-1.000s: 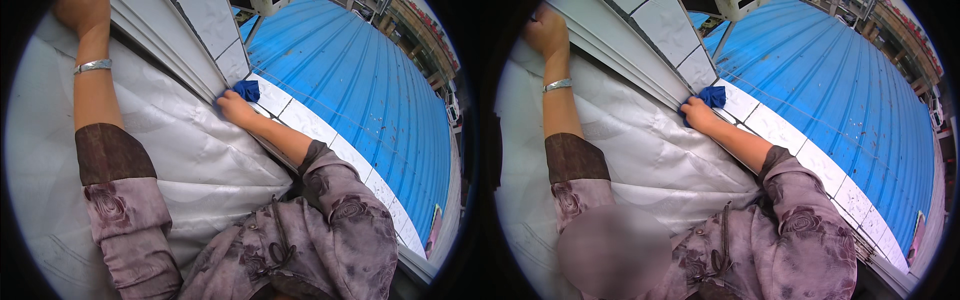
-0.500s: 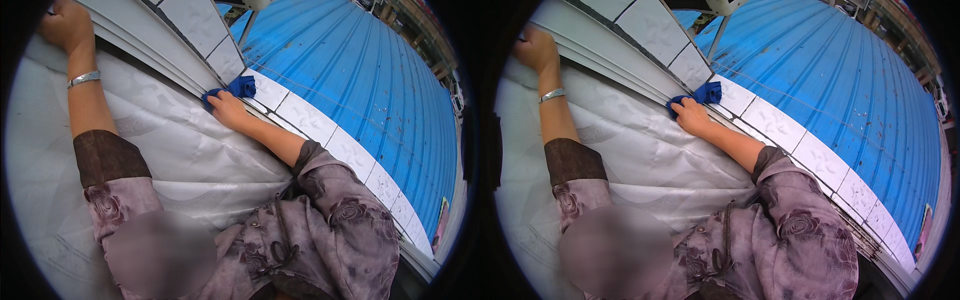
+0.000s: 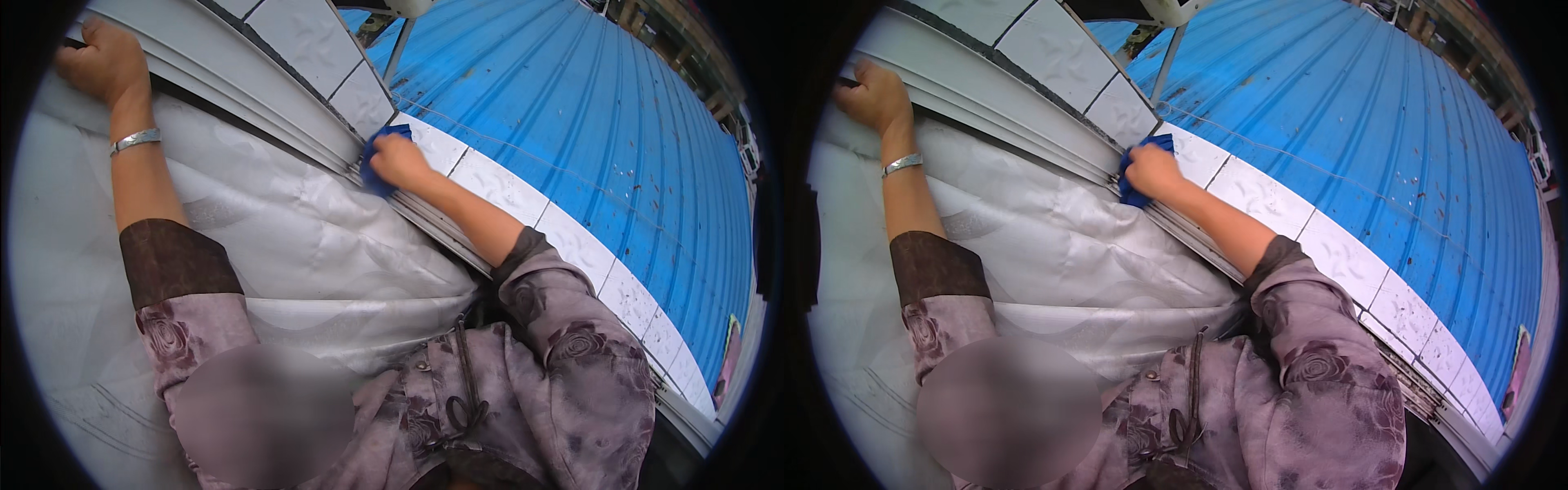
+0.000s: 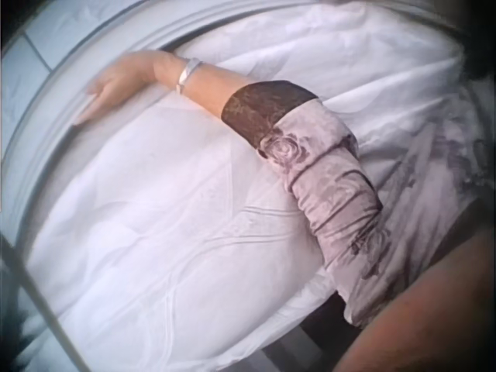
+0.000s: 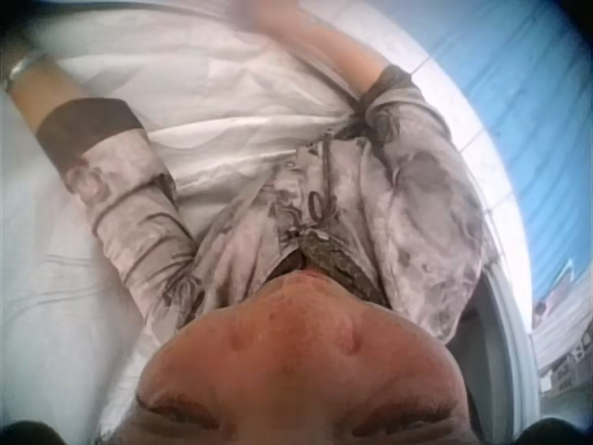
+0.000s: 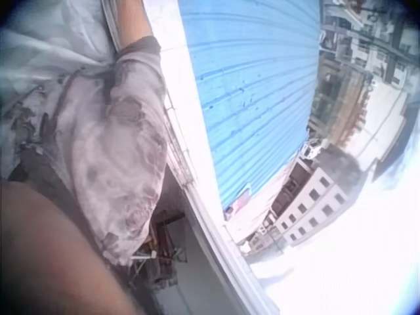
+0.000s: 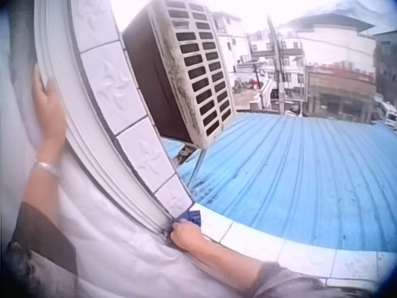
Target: The person sits on the floor, dips a blue cloth into a bucket of water, and wipes the exterior window frame and sill. They repeatedly wipe along the frame edges and the sill, occasionally adjusting the cloth.
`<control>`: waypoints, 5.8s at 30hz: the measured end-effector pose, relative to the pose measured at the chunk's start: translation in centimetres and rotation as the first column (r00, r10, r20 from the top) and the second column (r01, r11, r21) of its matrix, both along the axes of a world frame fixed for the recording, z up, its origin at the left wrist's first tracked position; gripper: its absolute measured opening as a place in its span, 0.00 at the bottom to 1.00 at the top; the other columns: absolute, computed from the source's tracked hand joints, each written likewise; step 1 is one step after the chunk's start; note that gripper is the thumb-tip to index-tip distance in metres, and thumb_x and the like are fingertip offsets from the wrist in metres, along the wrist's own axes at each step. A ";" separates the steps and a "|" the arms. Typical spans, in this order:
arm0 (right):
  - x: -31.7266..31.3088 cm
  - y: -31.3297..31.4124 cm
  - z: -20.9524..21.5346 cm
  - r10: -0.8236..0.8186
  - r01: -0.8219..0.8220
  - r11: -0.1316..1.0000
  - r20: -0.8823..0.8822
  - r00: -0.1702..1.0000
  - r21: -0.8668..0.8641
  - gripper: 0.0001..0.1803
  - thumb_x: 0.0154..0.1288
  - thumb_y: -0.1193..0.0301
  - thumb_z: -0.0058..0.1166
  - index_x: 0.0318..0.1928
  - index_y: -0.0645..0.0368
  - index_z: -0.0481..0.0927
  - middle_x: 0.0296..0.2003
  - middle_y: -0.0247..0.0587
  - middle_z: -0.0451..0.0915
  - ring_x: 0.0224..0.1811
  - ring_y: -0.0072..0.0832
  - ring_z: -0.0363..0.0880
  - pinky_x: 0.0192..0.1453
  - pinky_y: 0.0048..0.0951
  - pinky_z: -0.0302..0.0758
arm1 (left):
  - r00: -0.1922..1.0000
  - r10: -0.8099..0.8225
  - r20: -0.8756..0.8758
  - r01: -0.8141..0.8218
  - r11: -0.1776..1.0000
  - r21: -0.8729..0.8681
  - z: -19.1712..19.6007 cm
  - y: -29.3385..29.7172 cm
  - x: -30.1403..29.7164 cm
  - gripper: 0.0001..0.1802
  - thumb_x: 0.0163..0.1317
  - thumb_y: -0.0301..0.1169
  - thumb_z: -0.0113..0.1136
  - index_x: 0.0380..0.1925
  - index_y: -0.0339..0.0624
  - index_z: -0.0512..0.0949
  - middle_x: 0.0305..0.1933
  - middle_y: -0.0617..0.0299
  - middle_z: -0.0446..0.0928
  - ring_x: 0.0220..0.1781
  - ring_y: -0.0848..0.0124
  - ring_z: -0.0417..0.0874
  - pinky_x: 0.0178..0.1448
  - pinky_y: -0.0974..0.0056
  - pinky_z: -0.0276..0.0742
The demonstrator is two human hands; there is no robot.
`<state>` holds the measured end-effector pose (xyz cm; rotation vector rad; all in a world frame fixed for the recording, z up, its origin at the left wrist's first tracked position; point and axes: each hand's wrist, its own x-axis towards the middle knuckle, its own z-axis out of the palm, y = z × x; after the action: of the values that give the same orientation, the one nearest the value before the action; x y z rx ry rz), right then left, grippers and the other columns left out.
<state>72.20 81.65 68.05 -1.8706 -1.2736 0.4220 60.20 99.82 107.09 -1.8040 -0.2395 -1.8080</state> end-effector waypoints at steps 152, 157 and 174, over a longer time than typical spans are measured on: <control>-0.4 -10.2 -2.2 -0.041 -0.013 0.987 0.329 0.943 0.159 0.12 0.52 0.70 0.53 0.40 0.51 0.80 0.36 0.41 0.79 0.43 0.42 0.76 0.44 0.43 0.75 | 0.987 0.134 0.093 -0.109 0.967 -0.231 -22.0 2.6 2.8 0.23 0.58 0.31 0.51 0.50 0.26 0.64 0.50 0.35 0.67 0.54 0.42 0.68 0.61 0.42 0.60; -2.3 -7.7 -5.3 0.046 -0.075 0.997 0.502 0.864 0.037 0.07 0.51 0.69 0.52 0.32 0.51 0.80 0.31 0.38 0.77 0.41 0.37 0.74 0.37 0.38 0.74 | 0.983 0.163 0.079 -0.140 0.960 -0.242 -22.1 2.2 2.8 0.24 0.57 0.31 0.52 0.51 0.26 0.63 0.49 0.35 0.68 0.53 0.43 0.68 0.60 0.41 0.60; 8.9 -33.5 2.2 -0.039 0.190 0.942 0.472 0.881 -0.276 0.10 0.48 0.72 0.54 0.34 0.56 0.80 0.35 0.42 0.78 0.43 0.42 0.77 0.44 0.42 0.75 | 0.895 -0.365 -0.256 0.188 0.829 -0.526 -34.4 -14.5 6.1 0.23 0.64 0.34 0.54 0.57 0.35 0.67 0.56 0.51 0.72 0.57 0.56 0.72 0.61 0.54 0.63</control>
<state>81.07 48.14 70.21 -2.4099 -1.4520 0.1157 66.28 85.31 72.66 -2.6089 -0.3296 -1.6697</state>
